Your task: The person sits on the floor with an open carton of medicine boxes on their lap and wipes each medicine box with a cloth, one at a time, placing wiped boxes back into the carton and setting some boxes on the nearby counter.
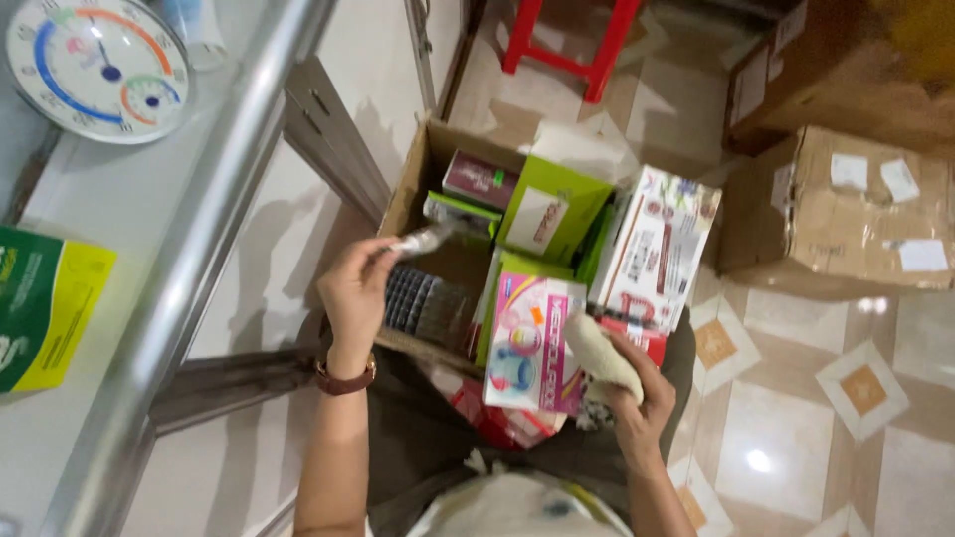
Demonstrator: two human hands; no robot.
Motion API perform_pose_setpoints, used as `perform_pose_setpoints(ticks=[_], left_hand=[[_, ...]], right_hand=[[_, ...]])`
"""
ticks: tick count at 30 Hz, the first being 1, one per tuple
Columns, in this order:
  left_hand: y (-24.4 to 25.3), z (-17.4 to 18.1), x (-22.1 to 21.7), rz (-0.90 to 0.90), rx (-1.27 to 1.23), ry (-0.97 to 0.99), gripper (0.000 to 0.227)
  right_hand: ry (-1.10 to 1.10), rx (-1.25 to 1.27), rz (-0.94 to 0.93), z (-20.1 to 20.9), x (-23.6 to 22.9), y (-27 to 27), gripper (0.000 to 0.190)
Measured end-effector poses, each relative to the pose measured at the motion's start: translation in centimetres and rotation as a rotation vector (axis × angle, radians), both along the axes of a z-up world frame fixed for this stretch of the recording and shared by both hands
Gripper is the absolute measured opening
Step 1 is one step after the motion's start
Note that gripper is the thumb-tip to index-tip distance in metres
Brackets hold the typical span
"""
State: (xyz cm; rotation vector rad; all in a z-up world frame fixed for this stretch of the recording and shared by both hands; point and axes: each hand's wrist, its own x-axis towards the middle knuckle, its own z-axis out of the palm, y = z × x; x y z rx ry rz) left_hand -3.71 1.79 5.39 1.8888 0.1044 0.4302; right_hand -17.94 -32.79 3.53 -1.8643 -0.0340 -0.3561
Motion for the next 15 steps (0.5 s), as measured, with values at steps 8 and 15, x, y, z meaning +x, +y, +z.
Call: perform_pose_setpoints(ticks=[8, 15], left_hand=[[-4.3, 2.9, 3.4, -0.153, 0.403, -0.254, 0.015], [-9.9, 1.1, 8.4, -0.201, 0.000, -0.171, 0.016]], right_hand=[[0.051, 0.154, -0.176, -4.0, -0.4, -3.8, 0.058], [-0.006, 0.309, 0.161, -4.9, 0.4, -4.5, 0.049]])
